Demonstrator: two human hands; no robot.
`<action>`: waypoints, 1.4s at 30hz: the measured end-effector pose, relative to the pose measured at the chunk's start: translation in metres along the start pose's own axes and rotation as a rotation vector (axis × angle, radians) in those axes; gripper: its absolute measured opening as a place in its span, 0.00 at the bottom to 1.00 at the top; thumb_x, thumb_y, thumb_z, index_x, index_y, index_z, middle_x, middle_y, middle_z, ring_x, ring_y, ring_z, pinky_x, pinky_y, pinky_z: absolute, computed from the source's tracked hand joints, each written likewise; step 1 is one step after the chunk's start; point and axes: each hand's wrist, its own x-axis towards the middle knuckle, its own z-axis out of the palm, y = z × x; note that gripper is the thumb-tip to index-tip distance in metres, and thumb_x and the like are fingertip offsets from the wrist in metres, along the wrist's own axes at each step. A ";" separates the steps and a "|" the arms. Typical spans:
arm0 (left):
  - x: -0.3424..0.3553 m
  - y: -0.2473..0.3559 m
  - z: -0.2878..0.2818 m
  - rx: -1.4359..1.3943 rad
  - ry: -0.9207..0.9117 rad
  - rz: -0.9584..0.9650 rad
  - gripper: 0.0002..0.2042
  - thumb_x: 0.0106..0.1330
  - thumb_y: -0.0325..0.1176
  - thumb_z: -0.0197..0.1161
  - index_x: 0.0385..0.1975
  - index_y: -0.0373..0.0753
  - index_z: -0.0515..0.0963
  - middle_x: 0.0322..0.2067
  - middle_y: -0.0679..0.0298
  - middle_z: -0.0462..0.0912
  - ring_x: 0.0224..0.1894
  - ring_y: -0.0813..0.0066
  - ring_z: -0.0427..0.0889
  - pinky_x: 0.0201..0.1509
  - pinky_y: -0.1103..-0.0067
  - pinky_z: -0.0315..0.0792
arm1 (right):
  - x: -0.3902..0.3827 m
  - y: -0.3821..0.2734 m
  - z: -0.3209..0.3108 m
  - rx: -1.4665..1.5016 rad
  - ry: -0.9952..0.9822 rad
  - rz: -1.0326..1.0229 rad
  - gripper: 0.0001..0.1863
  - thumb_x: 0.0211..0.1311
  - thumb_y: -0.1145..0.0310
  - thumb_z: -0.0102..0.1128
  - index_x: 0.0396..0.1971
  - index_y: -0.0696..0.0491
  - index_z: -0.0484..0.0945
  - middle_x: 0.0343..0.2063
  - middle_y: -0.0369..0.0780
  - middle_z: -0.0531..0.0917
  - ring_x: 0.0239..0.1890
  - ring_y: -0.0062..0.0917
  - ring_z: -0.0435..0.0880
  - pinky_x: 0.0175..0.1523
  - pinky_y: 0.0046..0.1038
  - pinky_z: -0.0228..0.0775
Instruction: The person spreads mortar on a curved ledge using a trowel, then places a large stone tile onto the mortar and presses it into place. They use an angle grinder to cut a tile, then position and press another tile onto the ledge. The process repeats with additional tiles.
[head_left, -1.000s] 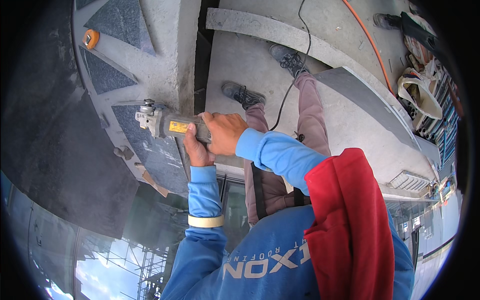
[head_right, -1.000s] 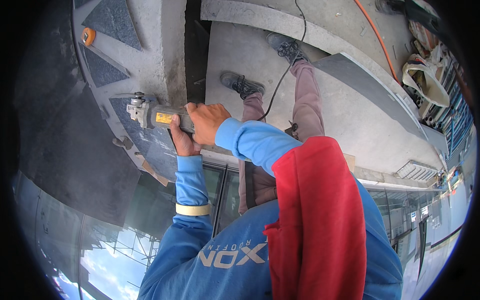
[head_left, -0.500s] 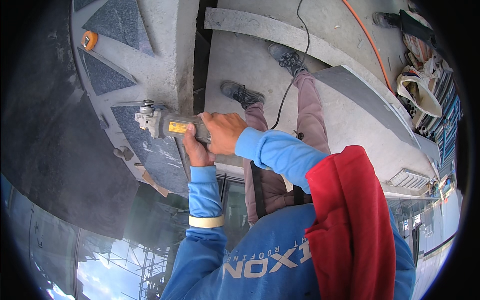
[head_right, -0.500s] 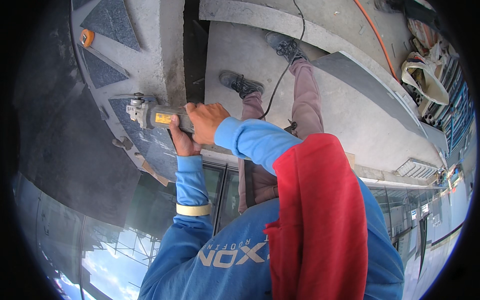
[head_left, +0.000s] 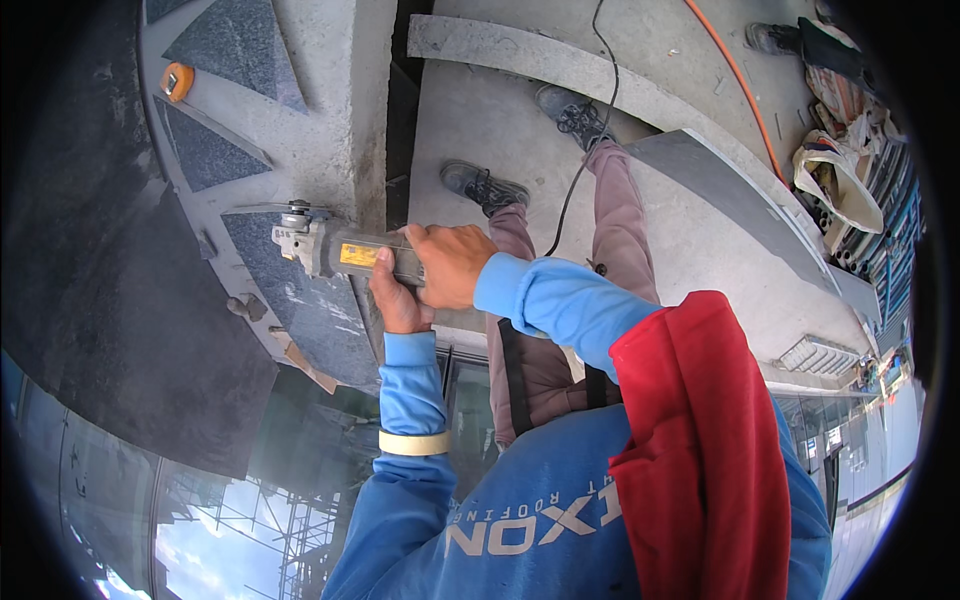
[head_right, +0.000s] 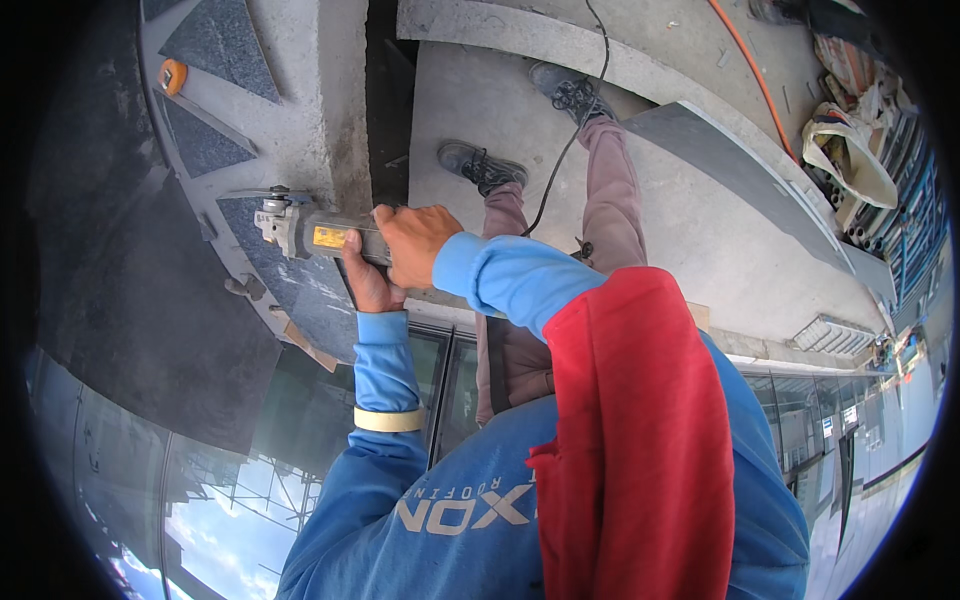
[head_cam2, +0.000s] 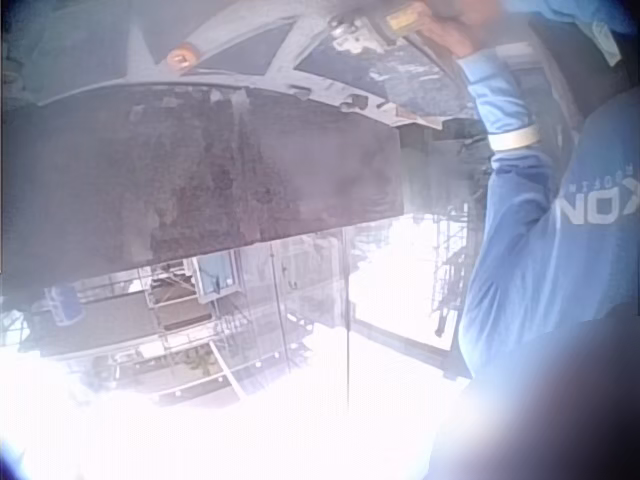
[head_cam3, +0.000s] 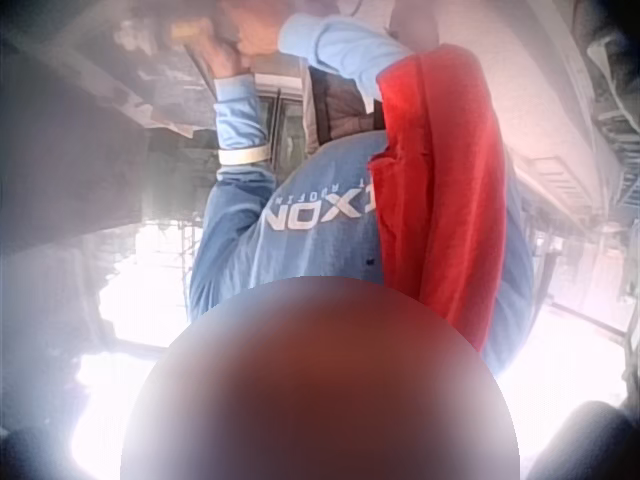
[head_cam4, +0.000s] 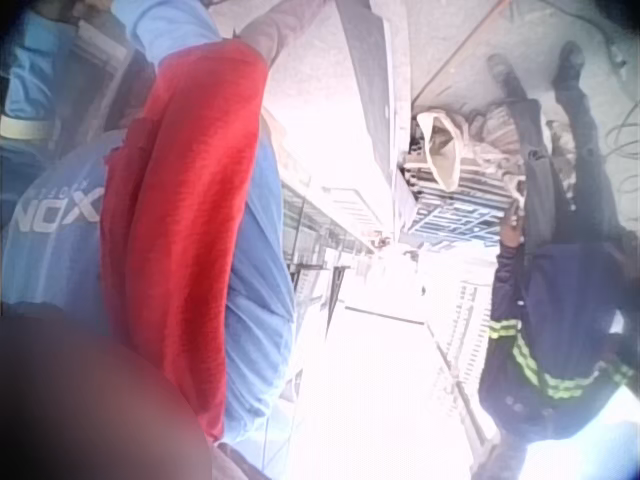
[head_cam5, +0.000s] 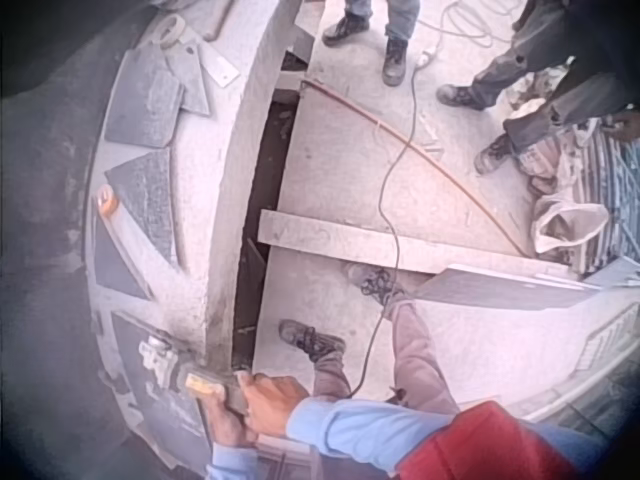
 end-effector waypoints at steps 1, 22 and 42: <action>0.000 0.001 0.000 0.005 0.000 0.006 0.24 0.72 0.47 0.61 0.55 0.31 0.76 0.49 0.55 0.83 0.49 0.67 0.84 0.56 0.70 0.79 | 0.000 0.000 0.000 -0.001 0.000 0.001 0.32 0.43 0.68 0.70 0.51 0.65 0.72 0.36 0.54 0.87 0.40 0.48 0.89 0.47 0.45 0.79; 0.005 0.007 -0.010 0.014 -0.056 -0.035 0.28 0.70 0.52 0.62 0.59 0.35 0.70 0.50 0.55 0.82 0.52 0.63 0.84 0.58 0.68 0.80 | 0.005 -0.008 0.000 0.003 -0.035 0.022 0.30 0.43 0.70 0.68 0.49 0.65 0.72 0.35 0.56 0.87 0.41 0.49 0.89 0.49 0.46 0.79; 0.000 0.001 -0.004 0.010 -0.013 -0.006 0.23 0.72 0.47 0.60 0.54 0.31 0.76 0.47 0.55 0.83 0.48 0.66 0.84 0.55 0.70 0.79 | -0.002 0.000 0.008 -0.023 0.065 -0.022 0.31 0.43 0.68 0.68 0.49 0.65 0.73 0.32 0.53 0.87 0.37 0.48 0.89 0.45 0.45 0.80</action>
